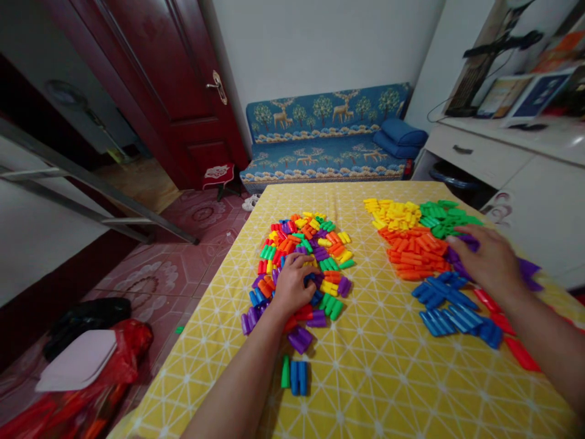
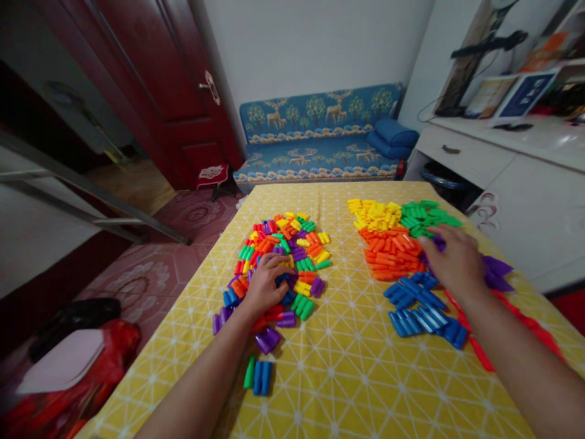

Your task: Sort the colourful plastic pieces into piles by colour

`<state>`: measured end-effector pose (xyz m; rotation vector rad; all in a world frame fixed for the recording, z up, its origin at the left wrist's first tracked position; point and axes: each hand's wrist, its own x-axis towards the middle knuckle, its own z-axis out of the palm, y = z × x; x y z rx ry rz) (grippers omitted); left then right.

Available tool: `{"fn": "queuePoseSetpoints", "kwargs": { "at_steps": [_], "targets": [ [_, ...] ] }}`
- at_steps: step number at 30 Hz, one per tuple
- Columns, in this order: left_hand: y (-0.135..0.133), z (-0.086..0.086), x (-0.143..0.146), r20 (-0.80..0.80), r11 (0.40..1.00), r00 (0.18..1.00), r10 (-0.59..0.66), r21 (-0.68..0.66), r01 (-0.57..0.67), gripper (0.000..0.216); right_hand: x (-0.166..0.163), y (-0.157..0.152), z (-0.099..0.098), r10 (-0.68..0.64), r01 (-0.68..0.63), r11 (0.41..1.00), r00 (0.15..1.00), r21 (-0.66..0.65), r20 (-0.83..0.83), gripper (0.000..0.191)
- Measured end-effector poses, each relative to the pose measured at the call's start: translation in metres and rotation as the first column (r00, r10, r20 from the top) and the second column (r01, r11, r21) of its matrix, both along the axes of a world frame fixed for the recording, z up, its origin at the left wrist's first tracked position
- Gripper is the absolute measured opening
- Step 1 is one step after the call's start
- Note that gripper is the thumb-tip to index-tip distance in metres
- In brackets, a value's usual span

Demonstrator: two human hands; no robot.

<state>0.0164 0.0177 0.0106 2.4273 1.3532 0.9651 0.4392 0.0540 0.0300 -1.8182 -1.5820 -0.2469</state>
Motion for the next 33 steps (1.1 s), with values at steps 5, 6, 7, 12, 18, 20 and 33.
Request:
{"fn": "queuePoseSetpoints", "kwargs": {
  "at_steps": [5,6,7,12,18,20,33],
  "targets": [
    [-0.001,0.0,0.0,0.002,1.0,1.0,-0.01,-0.002,0.01,0.04,-0.149,-0.038,-0.029,0.43,-0.449,0.893,0.844,0.017,-0.32,0.044],
    [-0.001,0.0,0.0,0.007,1.0,1.0,-0.008,0.003,0.008,0.039,-0.177,-0.044,-0.037,0.45,-0.477,0.879,0.822,0.008,-0.35,0.046],
    [-0.001,0.0,-0.001,0.017,1.0,1.0,-0.007,0.008,0.007,0.039,-0.201,-0.049,-0.045,0.452,-0.487,0.873,0.809,0.002,-0.377,0.049],
    [0.0,-0.003,-0.002,0.135,0.999,0.991,-0.007,0.034,0.002,0.031,-0.269,-0.056,-0.068,0.386,-0.4,0.915,0.842,0.043,-0.378,0.053],
    [0.001,-0.006,-0.005,0.244,0.999,0.97,-0.01,0.049,-0.002,0.024,-0.275,-0.054,-0.06,0.474,-0.459,0.879,0.821,0.127,-0.317,0.045],
    [0.001,-0.006,-0.005,0.295,0.999,0.955,-0.003,0.051,-0.013,0.021,-0.274,-0.054,-0.056,0.53,-0.508,0.847,0.788,0.155,-0.314,0.047],
    [-0.01,0.006,-0.004,0.475,0.99,0.873,-0.112,-0.027,0.142,0.017,-0.275,-0.053,-0.049,0.569,-0.571,0.811,0.716,0.131,-0.404,0.046]
  ]
}}
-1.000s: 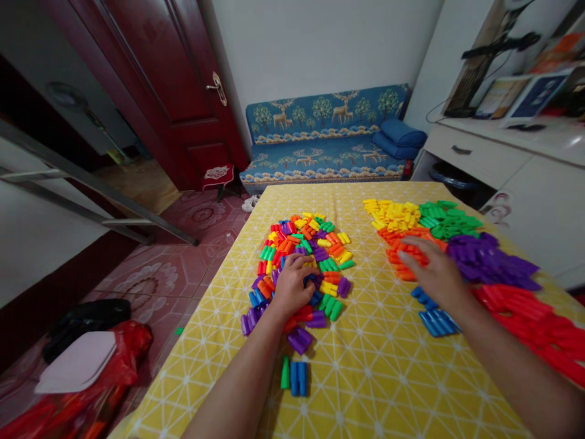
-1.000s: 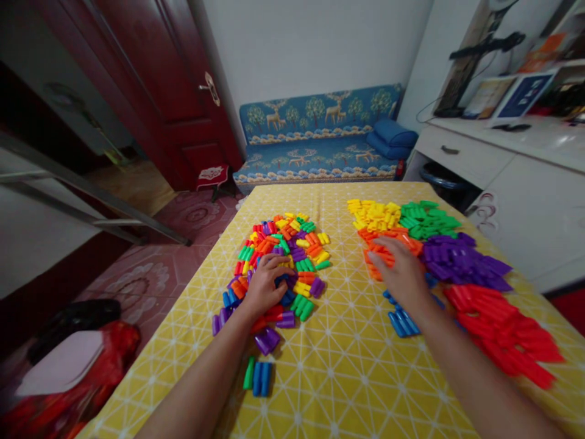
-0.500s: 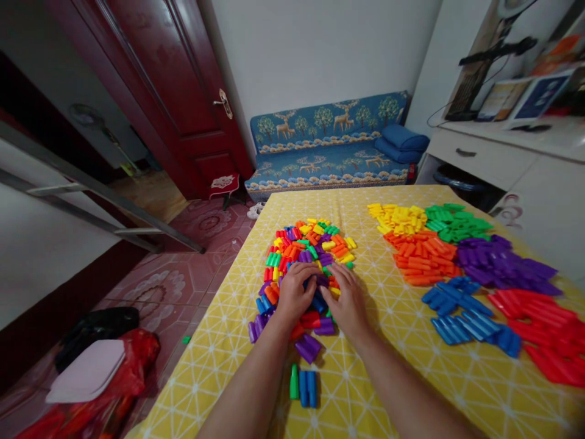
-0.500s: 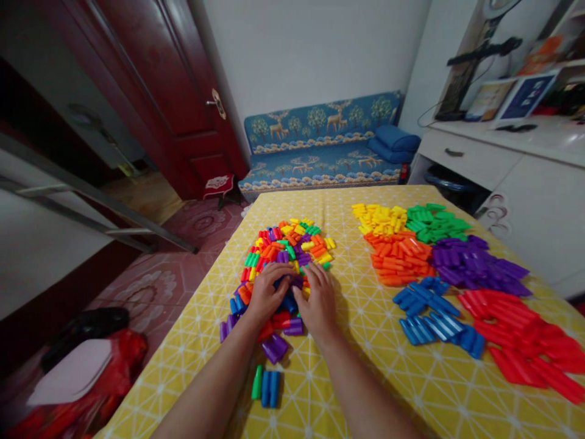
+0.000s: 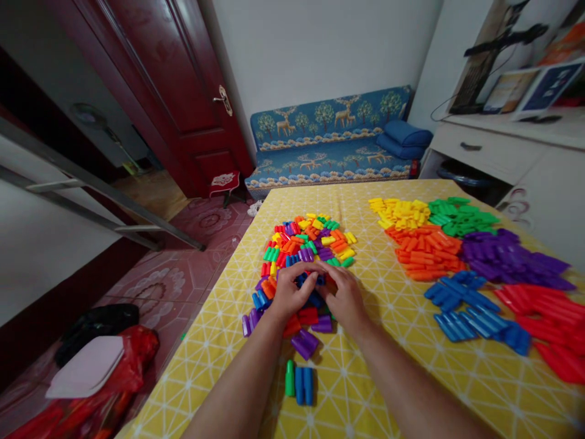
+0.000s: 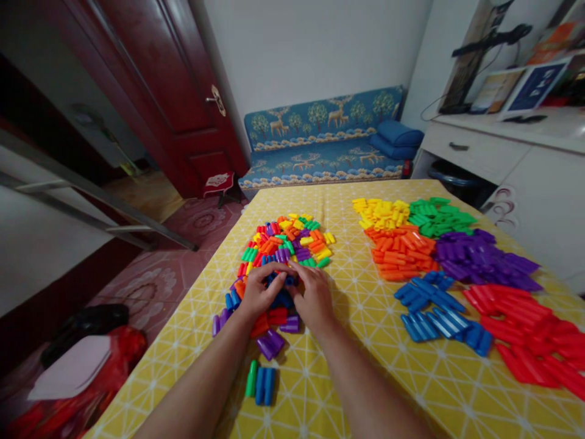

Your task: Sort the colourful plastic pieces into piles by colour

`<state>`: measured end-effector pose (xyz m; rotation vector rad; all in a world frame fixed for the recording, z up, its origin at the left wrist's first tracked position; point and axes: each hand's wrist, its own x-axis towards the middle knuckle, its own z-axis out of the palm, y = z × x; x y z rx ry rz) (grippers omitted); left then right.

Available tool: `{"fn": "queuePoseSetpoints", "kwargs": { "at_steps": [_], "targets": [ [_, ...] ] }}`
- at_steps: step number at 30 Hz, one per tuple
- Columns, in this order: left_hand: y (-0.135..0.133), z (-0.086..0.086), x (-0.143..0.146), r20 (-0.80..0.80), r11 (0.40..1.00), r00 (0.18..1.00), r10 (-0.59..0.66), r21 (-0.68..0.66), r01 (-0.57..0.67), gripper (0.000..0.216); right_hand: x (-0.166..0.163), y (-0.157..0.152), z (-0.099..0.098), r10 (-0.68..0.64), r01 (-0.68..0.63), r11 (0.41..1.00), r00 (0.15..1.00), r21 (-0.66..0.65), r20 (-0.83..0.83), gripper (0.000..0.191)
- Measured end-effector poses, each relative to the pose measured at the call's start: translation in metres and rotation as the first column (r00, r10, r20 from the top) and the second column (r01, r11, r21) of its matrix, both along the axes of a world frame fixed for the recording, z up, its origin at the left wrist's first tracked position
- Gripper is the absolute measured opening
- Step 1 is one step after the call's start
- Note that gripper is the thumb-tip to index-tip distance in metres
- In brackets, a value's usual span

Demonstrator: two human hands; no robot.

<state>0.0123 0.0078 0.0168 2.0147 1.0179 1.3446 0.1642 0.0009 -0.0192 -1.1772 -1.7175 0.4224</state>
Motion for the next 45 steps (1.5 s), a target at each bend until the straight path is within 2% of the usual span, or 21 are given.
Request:
{"fn": "queuePoseSetpoints", "kwargs": {
  "at_steps": [5,9,13,17,22,26,30,38,42,45],
  "targets": [
    [0.001,0.0,0.0,-0.024,0.998,0.999,0.041,0.042,-0.04,0.023,0.002,0.002,0.0,-0.084,0.058,0.99,0.976,-0.13,-0.203,0.028],
    [0.003,-0.006,-0.001,-0.051,0.999,0.998,0.034,-0.002,-0.035,0.032,0.003,0.002,0.003,-0.077,0.011,0.982,0.937,-0.19,-0.342,0.027],
    [0.005,-0.012,-0.001,-0.096,0.999,0.995,0.032,0.0,-0.032,0.041,0.003,0.0,0.007,-0.076,-0.004,0.981,0.912,-0.193,-0.404,0.029],
    [0.008,-0.013,-0.002,-0.155,0.999,0.987,0.044,0.019,-0.042,0.036,0.004,-0.002,0.011,-0.083,0.017,0.986,0.916,-0.168,-0.392,0.029],
    [0.011,-0.017,-0.002,-0.141,0.998,0.988,0.055,0.02,-0.053,0.023,0.004,-0.002,0.01,-0.038,-0.01,0.992,0.929,-0.127,-0.368,0.026],
    [0.009,-0.016,-0.002,-0.161,0.994,0.984,0.077,0.091,-0.063,0.024,0.004,-0.003,0.009,-0.049,0.045,0.999,0.946,-0.018,-0.322,0.028],
    [0.004,-0.011,-0.001,-0.21,0.989,0.976,0.066,0.143,-0.036,0.024,0.005,-0.004,0.009,-0.038,0.045,0.999,0.952,0.015,-0.304,0.027],
    [0.004,-0.008,-0.001,-0.225,0.982,0.969,0.105,0.177,-0.065,0.023,0.008,-0.001,0.003,-0.156,0.11,0.985,0.898,-0.134,-0.412,0.028],
    [0.007,-0.01,-0.002,-0.181,0.983,0.972,0.151,0.13,-0.129,0.022,0.014,0.001,0.001,-0.237,0.158,0.967,0.843,-0.199,-0.483,0.031],
    [0.009,-0.011,-0.002,-0.174,0.983,0.968,0.179,0.082,-0.166,0.024,0.014,0.003,0.0,-0.221,0.125,0.967,0.849,-0.224,-0.48,0.035]
  ]
}}
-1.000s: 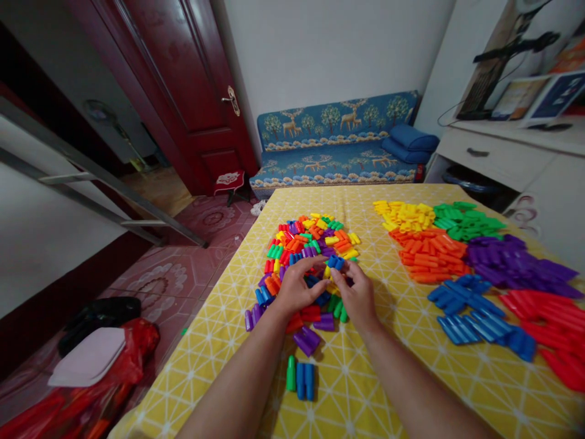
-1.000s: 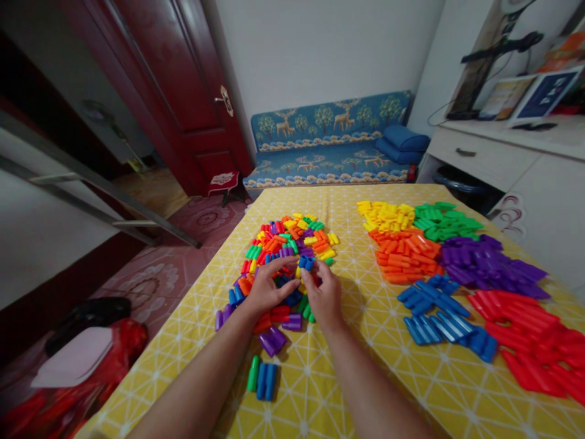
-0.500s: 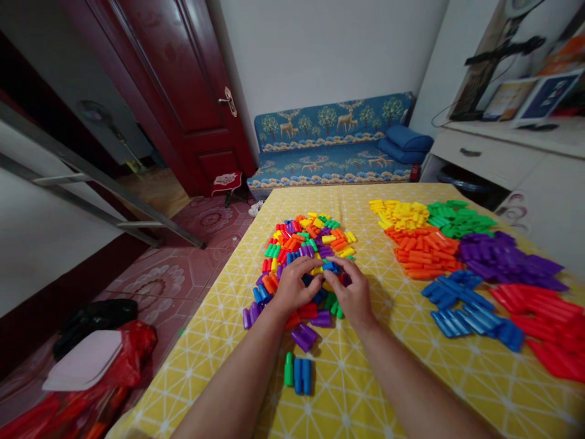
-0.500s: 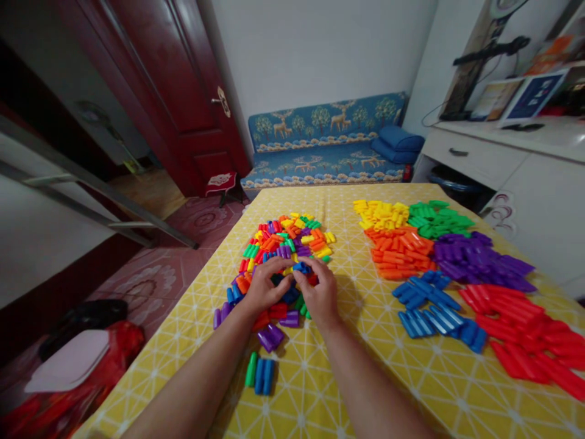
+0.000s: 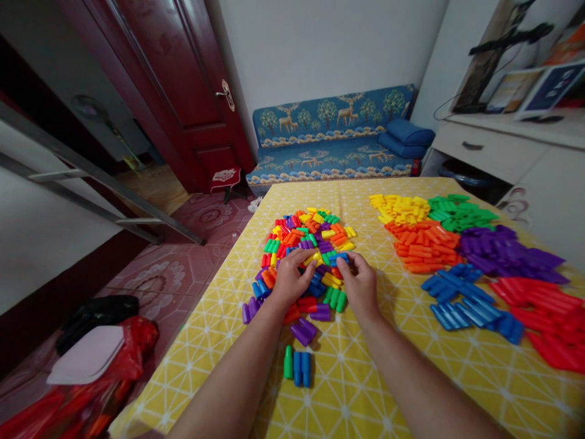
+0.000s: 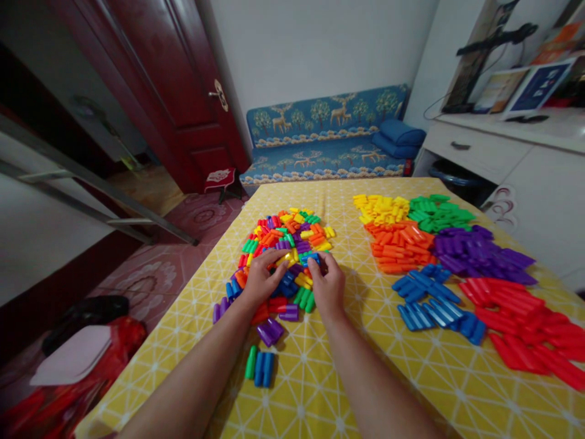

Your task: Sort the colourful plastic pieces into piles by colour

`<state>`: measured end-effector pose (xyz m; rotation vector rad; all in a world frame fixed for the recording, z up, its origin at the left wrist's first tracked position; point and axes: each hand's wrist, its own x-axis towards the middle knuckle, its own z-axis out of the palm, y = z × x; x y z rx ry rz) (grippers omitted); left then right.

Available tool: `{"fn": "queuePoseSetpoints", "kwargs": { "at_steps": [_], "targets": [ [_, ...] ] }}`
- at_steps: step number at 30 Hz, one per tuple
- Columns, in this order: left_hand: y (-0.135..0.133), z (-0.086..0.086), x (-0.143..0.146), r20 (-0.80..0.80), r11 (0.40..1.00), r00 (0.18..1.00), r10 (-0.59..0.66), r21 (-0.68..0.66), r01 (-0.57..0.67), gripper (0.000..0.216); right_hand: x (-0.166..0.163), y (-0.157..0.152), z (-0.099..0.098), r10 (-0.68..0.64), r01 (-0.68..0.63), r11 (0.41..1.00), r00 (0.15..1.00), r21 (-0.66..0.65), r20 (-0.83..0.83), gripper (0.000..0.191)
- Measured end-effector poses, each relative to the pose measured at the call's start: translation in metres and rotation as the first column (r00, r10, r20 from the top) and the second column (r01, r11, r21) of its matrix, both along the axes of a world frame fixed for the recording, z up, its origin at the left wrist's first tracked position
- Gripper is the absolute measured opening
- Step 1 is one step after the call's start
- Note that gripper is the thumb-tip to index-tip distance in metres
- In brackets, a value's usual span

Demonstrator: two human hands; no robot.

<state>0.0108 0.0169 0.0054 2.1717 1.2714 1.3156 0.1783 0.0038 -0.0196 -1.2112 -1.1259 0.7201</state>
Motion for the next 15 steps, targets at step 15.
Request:
{"fn": "queuePoseSetpoints", "kwargs": {
  "at_steps": [15],
  "targets": [
    [0.001,0.032,-0.014,-0.051,0.99,0.999,-0.002,-0.138,-0.005,0.02,-0.002,0.005,-0.004,-0.007,0.007,1.0,1.0,0.007,0.03,0.033]
  ]
}}
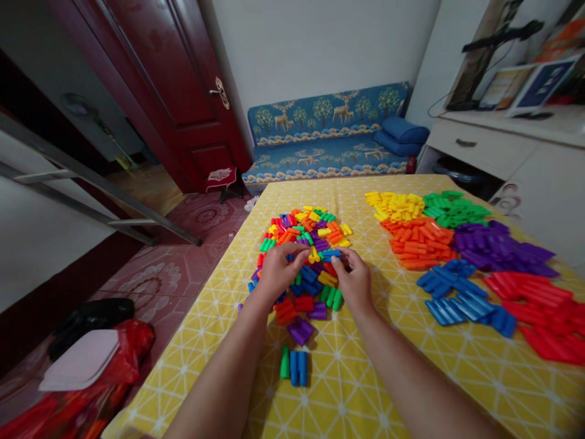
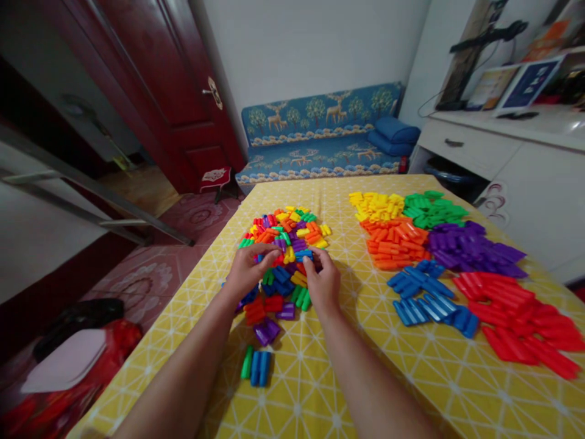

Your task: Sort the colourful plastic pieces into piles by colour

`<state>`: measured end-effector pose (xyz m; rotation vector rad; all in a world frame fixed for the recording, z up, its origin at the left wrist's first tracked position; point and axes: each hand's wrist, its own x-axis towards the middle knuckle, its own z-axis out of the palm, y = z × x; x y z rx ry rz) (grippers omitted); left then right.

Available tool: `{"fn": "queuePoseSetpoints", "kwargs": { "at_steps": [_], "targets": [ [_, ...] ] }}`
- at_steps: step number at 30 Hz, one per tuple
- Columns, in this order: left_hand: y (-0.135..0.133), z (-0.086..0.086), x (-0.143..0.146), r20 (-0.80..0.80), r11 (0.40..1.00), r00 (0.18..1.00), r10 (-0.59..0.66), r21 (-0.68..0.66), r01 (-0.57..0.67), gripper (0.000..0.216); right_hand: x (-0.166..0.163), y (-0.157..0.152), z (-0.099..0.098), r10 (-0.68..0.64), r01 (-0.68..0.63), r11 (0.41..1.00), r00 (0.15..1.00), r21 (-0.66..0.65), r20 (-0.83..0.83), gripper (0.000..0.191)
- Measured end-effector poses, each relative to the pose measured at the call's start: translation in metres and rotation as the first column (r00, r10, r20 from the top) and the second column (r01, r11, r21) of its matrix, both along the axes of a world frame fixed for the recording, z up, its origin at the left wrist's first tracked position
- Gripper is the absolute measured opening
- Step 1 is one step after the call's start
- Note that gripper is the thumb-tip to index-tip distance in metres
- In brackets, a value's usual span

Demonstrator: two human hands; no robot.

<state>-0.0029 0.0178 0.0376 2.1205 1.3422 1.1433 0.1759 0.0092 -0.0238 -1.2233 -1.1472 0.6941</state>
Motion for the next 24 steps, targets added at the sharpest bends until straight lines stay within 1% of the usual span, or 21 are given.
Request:
{"fn": "queuePoseSetpoints", "kwargs": {
  "at_steps": [2,4,6,7,9,12,14,17,19,20,22,24],
  "targets": [
    [0.001,0.006,-0.009,-0.12,0.991,0.985,-0.127,-0.05,0.122,0.022,-0.001,0.001,0.0,0.001,-0.001,1.0,1.0,-0.006,-0.002,0.033],
    [0.003,0.005,-0.016,-0.213,0.96,0.938,-0.274,-0.115,0.255,0.029,-0.001,0.002,-0.001,0.006,-0.006,1.0,1.0,-0.013,-0.009,0.033],
    [0.004,-0.001,-0.02,-0.252,0.937,0.904,-0.345,-0.156,0.313,0.037,-0.001,0.002,-0.001,0.008,-0.009,1.0,1.0,-0.013,-0.012,0.032],
    [0.005,-0.004,-0.021,-0.258,0.937,0.903,-0.344,-0.159,0.312,0.039,0.0,0.002,-0.001,0.01,-0.011,1.0,1.0,-0.011,-0.01,0.032],
    [0.005,-0.01,-0.02,-0.267,0.946,0.91,-0.318,-0.148,0.288,0.039,0.0,0.002,-0.001,0.014,-0.014,1.0,1.0,-0.008,-0.007,0.032],
    [0.004,-0.013,-0.016,-0.269,0.953,0.915,-0.301,-0.129,0.275,0.032,0.0,0.001,-0.001,0.012,-0.012,1.0,1.0,-0.004,-0.011,0.032],
    [0.004,-0.015,-0.012,-0.232,0.965,0.938,-0.259,-0.104,0.24,0.027,0.0,0.001,0.001,0.005,-0.005,1.0,1.0,0.001,-0.012,0.032],
    [0.006,-0.022,-0.007,-0.088,0.993,0.99,-0.106,-0.066,0.1,0.024,-0.001,-0.003,0.005,-0.017,0.017,1.0,1.0,0.016,0.012,0.03],
    [0.007,-0.027,-0.003,0.045,0.998,0.999,-0.005,-0.069,0.008,0.028,-0.002,-0.008,0.008,-0.035,0.032,0.998,0.998,0.047,0.049,0.027],
    [0.008,-0.029,-0.002,0.107,0.996,0.994,0.024,-0.083,-0.015,0.031,-0.003,-0.011,0.01,-0.031,0.026,0.997,0.997,0.07,0.069,0.026],
    [0.009,-0.031,0.0,0.194,0.994,0.98,0.038,-0.109,-0.017,0.034,-0.004,-0.017,0.015,0.017,-0.03,0.993,0.994,0.113,0.112,0.023],
    [0.007,-0.03,0.002,0.216,0.994,0.976,0.015,-0.111,0.009,0.034,-0.006,-0.022,0.019,0.1,-0.126,0.979,0.982,0.158,0.162,0.021]
  ]
}}
